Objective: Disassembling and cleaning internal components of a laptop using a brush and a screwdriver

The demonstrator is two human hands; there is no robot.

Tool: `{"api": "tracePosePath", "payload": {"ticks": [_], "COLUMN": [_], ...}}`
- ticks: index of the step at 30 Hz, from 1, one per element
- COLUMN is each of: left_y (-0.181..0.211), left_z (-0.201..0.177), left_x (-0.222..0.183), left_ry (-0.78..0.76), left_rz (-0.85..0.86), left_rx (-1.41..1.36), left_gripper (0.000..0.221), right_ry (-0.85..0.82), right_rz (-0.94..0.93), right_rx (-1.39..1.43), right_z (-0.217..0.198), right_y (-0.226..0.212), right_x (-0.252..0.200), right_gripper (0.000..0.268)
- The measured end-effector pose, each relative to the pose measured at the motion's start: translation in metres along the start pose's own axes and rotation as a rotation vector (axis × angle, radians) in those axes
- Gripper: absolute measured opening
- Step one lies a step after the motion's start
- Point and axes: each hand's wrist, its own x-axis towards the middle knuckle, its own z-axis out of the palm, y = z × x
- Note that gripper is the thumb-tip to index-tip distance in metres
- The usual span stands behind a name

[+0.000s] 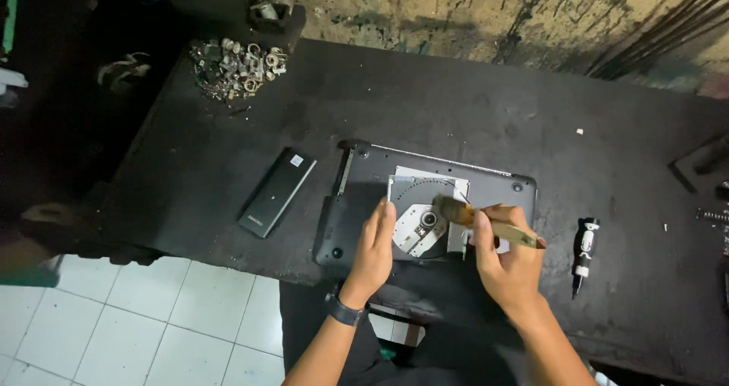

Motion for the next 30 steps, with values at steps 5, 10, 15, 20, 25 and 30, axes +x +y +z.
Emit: {"api": "tracePosePath", "payload": {"ticks": [5,10,15,20,25,30], "left_y": [-0.006,0.0,-0.009,-0.007,0.007,-0.005], "left_z": [0.003,0.009,0.012,0.017,0.021,0.019], "left_x": [-0.001,-0.002,0.0,0.002,-0.001,0.002], "left_ry": [0.033,0.081,0.116,0.116,0.089,0.104], "left_rz": [-0.006,-0.041,-0.048,-0.066,-0.113,-0.146], "left_rx": [0.033,0.074,0.116,0.112,0.148,0.128], "left_gripper": [0.076,0.078,0.082,0.079,0.079,0.081], "right_ry": [-0.076,-0.007,-0.097,-0.06,-0.136,-0.12], "right_rz": [0.025,-0.007,0.014,0.024,0.087,0.11], "right_rx": [0.09,0.036,0.133,0.065,0.161,0.059], "right_z": [0.003,0.0,-0.007,-0.016,-0.016,-0.021], "right_y": [0.002,0.014,0.001,0.019,0.003,0.006], "right_x": [-0.007,-0.001,0.0,0.002,-0.005,-0.002], "right_gripper": [0.013,0.008,0.003,0.006,0.008,0.011]}}
